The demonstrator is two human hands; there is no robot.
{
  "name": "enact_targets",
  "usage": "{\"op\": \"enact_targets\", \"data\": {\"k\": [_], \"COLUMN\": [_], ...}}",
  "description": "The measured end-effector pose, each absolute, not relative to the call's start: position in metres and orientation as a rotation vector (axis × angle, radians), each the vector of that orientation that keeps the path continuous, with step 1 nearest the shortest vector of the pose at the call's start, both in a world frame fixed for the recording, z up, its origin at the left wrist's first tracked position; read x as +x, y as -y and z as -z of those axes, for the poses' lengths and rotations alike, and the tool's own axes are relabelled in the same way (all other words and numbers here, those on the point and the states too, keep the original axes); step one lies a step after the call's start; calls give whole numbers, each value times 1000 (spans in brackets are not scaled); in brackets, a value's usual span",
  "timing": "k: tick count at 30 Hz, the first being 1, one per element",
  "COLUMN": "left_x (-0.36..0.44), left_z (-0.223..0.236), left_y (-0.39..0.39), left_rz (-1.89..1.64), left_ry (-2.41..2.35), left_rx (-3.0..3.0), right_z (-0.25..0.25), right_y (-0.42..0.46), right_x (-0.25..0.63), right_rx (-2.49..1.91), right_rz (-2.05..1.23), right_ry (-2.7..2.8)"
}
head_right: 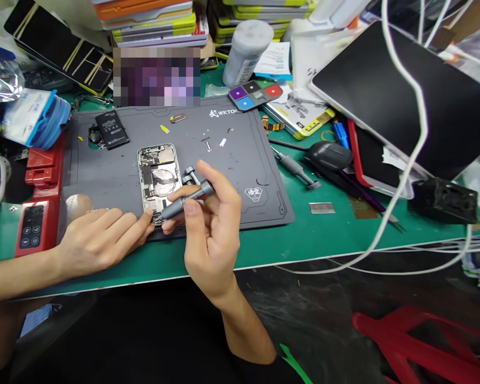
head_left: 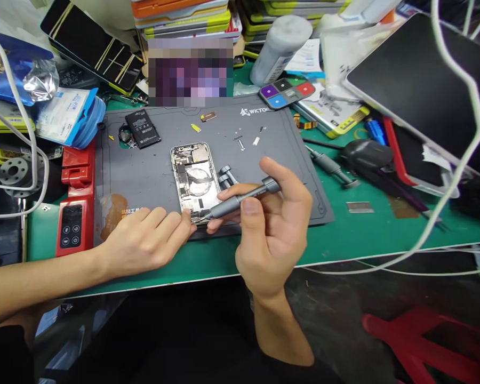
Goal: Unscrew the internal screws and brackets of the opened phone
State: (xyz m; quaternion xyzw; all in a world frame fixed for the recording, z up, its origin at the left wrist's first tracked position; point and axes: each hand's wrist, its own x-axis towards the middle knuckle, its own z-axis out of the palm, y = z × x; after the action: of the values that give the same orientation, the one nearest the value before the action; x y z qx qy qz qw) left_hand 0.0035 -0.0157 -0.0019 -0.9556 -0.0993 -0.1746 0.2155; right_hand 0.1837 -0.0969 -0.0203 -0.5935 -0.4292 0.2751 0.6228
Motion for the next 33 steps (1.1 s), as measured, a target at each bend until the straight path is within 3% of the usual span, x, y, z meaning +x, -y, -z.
{"op": "enact_targets", "data": {"k": [25, 33], "left_x": [2, 5], "left_z": [5, 7], "left_y": [16, 18], "left_rz": [523, 579], "left_ry": [277, 298], "left_rx": [-2645, -2631], "right_z": [27, 36], "right_y": [92, 82], "right_x": [187, 186], "right_rx": [-1219, -1181], "right_rz": [-479, -6], "right_ry": [1061, 1211]}}
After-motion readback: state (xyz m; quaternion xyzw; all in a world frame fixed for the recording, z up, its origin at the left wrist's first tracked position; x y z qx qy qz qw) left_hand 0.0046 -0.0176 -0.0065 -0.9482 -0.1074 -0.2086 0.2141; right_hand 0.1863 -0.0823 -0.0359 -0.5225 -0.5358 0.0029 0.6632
